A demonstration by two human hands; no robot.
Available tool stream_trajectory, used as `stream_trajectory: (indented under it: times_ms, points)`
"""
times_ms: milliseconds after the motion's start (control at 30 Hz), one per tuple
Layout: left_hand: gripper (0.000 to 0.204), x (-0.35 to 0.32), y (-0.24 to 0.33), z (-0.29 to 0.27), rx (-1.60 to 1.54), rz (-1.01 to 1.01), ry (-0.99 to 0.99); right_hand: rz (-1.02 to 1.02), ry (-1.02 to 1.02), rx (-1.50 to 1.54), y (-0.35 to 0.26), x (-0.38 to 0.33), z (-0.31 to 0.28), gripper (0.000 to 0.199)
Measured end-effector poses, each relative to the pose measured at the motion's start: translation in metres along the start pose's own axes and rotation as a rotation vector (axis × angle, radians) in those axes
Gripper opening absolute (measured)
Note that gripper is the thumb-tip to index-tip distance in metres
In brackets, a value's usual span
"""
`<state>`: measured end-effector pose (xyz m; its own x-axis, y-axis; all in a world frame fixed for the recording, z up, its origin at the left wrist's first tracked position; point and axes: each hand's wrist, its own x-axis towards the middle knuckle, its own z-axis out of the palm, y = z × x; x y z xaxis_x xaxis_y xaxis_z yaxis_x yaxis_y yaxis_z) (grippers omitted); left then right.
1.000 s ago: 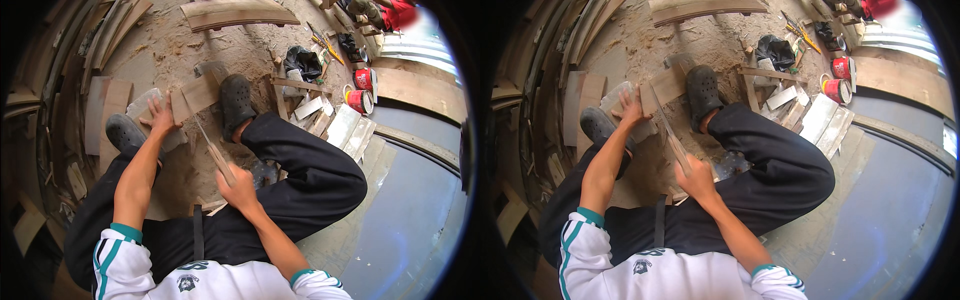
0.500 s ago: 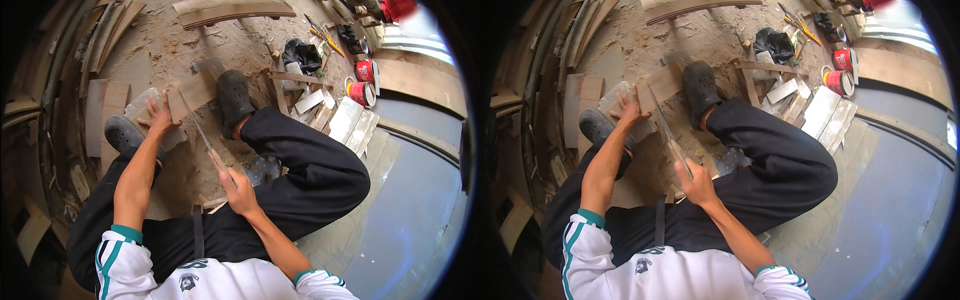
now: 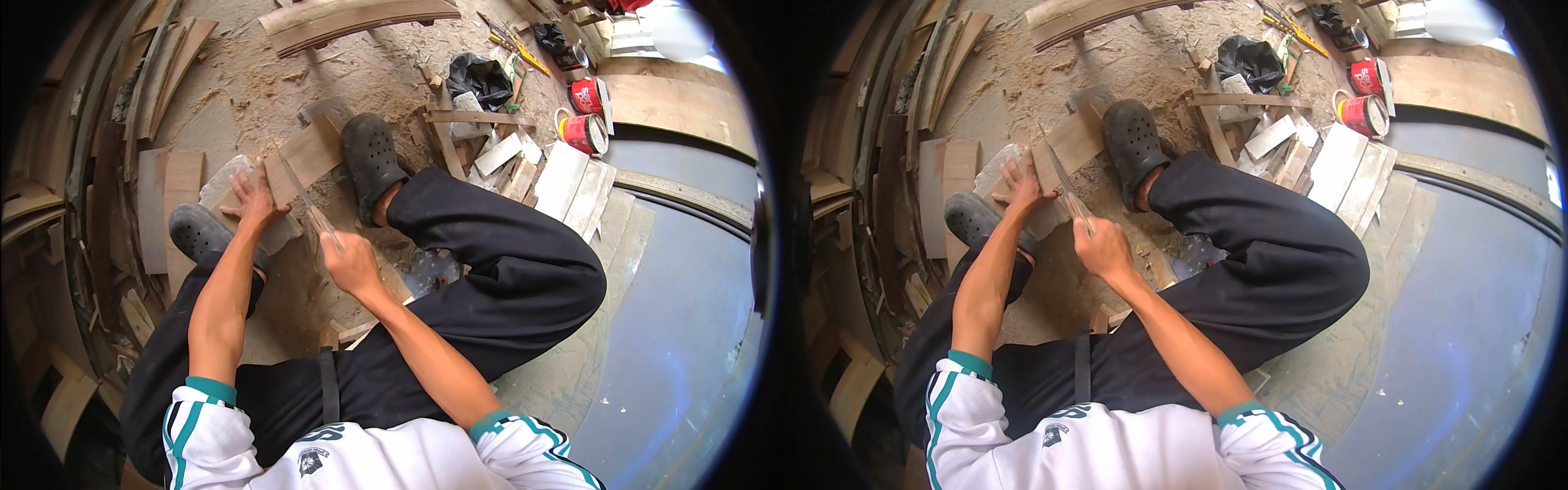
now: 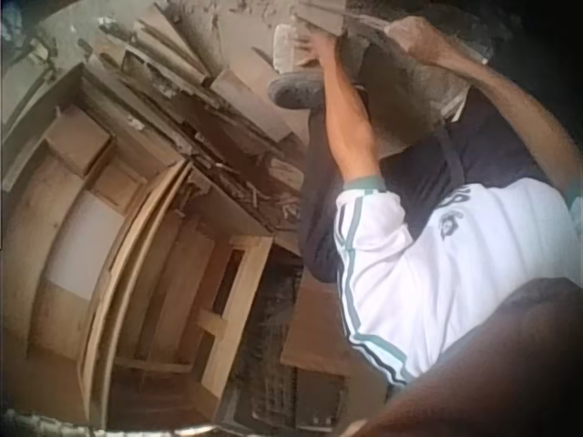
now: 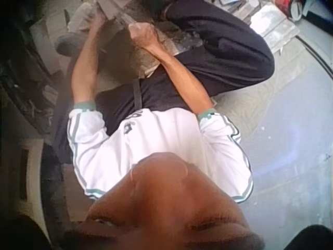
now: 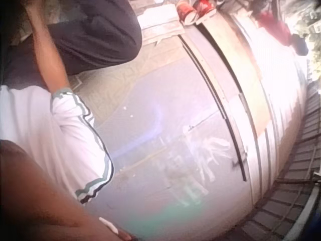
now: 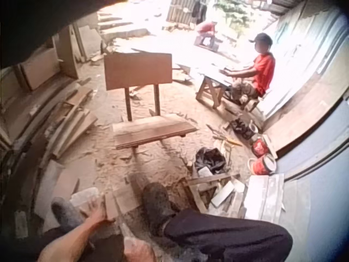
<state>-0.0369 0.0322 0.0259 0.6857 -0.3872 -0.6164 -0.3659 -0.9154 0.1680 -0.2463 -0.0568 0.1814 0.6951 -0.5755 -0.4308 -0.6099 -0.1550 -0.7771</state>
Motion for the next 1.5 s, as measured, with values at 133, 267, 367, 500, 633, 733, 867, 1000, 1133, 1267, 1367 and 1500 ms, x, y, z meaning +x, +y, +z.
stream_trajectory:
  times_ms: [133, 267, 367, 500, 633, 733, 867, 1000, 1133, 1267, 1367, 1500]
  points:
    - [0.134, 0.003, -0.001, -0.002, 0.017, -0.025, 0.0, -0.02, -0.019, 0.044, 0.003, -0.035, -0.015, 0.038]
    - [0.134, -0.003, -0.01, -0.005, 0.005, -0.039, 0.007, 0.048, -0.085, 0.06, -0.001, -0.059, -0.034, 0.039]
    - [0.132, -0.002, 0.007, 0.001, -0.008, 0.001, -0.019, -0.03, 0.04, 0.034, 0.012, -0.008, -0.005, 0.04]
    - [0.133, -0.003, -0.003, -0.005, 0.003, -0.021, -0.011, -0.018, -0.025, 0.068, 0.007, -0.044, -0.019, 0.039]
    - [0.134, -0.005, -0.005, -0.006, 0.02, -0.039, 0.016, 0.089, -0.045, 0.107, -0.009, -0.077, -0.049, 0.038]
    - [0.133, -0.003, 0.009, -0.002, 0.004, -0.018, -0.01, -0.047, 0.0, -0.01, 0.02, -0.008, -0.009, 0.039]
    - [0.133, -0.008, -0.003, 0.0, 0.006, -0.016, -0.009, -0.052, 0.028, 0.083, 0.02, -0.043, -0.013, 0.04]
    - [0.133, -0.006, -0.007, -0.008, -0.004, -0.01, 0.028, -0.01, -0.021, 0.118, 0.01, -0.07, -0.032, 0.039]
    - [0.132, -0.002, 0.007, -0.003, -0.016, 0.001, -0.008, -0.034, 0.026, 0.051, 0.03, -0.01, 0.004, 0.039]
    - [0.131, -0.007, -0.005, -0.009, 0.004, -0.036, -0.013, 0.01, -0.092, 0.026, 0.018, -0.06, -0.035, 0.04]
    - [0.132, -0.004, -0.007, -0.015, 0.01, -0.049, 0.001, -0.009, -0.067, 0.092, 0.014, -0.063, -0.034, 0.04]
    - [0.131, -0.005, 0.014, -0.006, -0.012, 0.002, -0.028, -0.081, 0.032, 0.015, 0.042, 0.012, 0.009, 0.04]
